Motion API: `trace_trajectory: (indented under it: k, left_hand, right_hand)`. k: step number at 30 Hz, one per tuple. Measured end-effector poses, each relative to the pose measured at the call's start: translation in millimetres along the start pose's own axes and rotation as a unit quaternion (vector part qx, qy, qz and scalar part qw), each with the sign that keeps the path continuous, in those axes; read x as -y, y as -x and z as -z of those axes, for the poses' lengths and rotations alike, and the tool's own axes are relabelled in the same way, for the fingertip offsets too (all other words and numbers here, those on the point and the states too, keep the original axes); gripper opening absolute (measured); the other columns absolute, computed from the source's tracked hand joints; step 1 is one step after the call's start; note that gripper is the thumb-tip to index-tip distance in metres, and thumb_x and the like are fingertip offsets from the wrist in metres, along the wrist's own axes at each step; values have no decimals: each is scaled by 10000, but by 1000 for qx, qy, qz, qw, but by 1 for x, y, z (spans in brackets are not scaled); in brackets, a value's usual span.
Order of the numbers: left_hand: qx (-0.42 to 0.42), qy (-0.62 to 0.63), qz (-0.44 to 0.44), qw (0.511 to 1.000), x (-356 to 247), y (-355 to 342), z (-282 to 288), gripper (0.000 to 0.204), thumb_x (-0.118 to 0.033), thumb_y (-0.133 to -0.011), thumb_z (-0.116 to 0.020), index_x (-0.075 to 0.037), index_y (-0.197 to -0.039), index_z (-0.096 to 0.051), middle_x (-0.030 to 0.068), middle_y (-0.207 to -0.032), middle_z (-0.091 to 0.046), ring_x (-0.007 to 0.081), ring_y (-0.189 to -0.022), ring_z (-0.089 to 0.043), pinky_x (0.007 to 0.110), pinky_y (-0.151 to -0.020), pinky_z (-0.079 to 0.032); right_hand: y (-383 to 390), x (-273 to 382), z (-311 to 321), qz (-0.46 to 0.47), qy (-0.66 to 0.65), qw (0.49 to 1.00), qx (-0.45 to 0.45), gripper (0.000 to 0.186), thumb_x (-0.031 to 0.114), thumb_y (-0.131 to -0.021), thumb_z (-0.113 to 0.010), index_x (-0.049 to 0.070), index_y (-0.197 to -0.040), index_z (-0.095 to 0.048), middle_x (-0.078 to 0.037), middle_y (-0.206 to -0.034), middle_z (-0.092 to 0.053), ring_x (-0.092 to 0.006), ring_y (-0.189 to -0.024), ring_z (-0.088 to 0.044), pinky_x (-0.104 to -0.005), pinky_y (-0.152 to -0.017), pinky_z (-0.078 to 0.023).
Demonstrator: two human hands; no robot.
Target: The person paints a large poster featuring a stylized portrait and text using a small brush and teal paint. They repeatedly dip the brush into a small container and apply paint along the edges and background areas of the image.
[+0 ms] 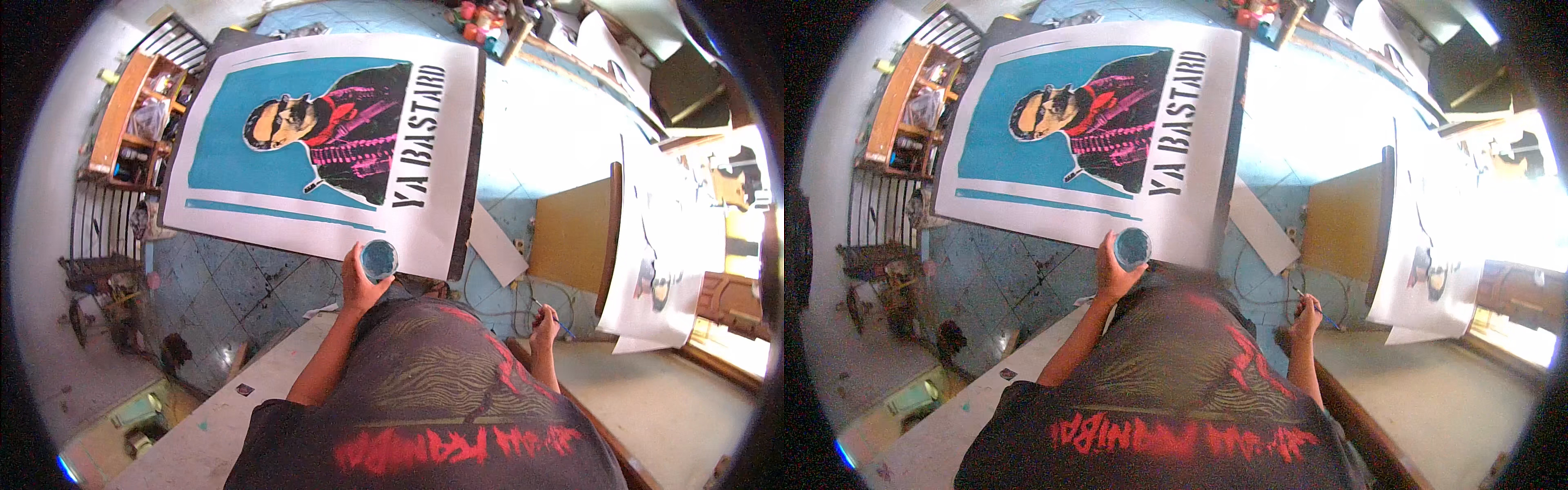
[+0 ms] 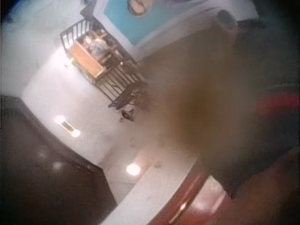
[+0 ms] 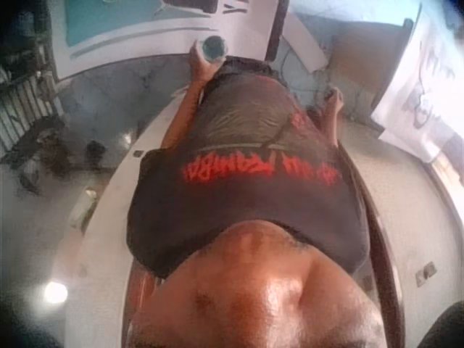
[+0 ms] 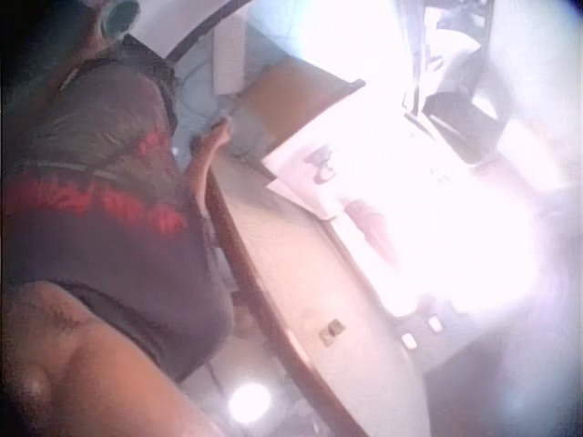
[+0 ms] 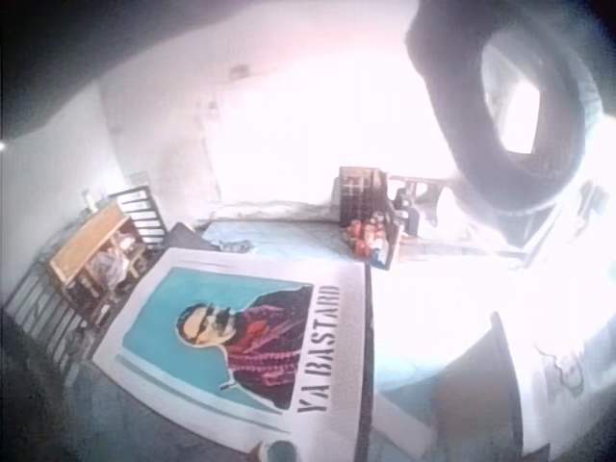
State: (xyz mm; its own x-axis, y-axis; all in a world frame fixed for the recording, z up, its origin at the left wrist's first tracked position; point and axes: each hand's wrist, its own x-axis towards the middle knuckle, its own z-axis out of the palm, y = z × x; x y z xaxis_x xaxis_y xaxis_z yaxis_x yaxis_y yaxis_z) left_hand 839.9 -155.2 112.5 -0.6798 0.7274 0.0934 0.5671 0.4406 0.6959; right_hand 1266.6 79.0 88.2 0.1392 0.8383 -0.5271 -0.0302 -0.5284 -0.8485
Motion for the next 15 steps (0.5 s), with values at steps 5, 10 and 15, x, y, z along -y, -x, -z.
trace_trajectory:
  k: [5, 10, 15]
  left_hand:
    - [0, 9, -9, 1000, 15, 1, -3, 1110, -338, -668, -859, -32, -1501, -192, 219, -1396, -398, 386, -1305, -378, 519, -1090, -288]
    - [-14, -21, -14, 1000, 29, 3, -5, 1073, -358, -701, -839, -40, -1505, -204, 215, -1421, -377, 380, -1335, -352, 527, -1107, -271]
    - [-36, -41, 9, 998, 26, 6, -12, 1076, -342, -669, -855, -14, -1481, -229, 245, -1399, -390, 424, -1296, -385, 544, -1079, -301]
  right_hand:
    - [-1, 19, -46, 37, -2, 998, 49, 95, 159, -878, -675, 78, -915, -644, 10, -730, -586, -80, -594, -499, -217, -512, -368]
    - [22, 54, -107, 23, -18, 992, 124, 98, 145, -870, -681, 75, -917, -630, 5, -746, -592, -90, -643, -526, -242, -574, -419]
    - [20, 77, -150, -8, -61, 973, 223, 78, 117, -901, -647, 73, -931, -590, -2, -781, -596, -94, -657, -535, -243, -572, -414]
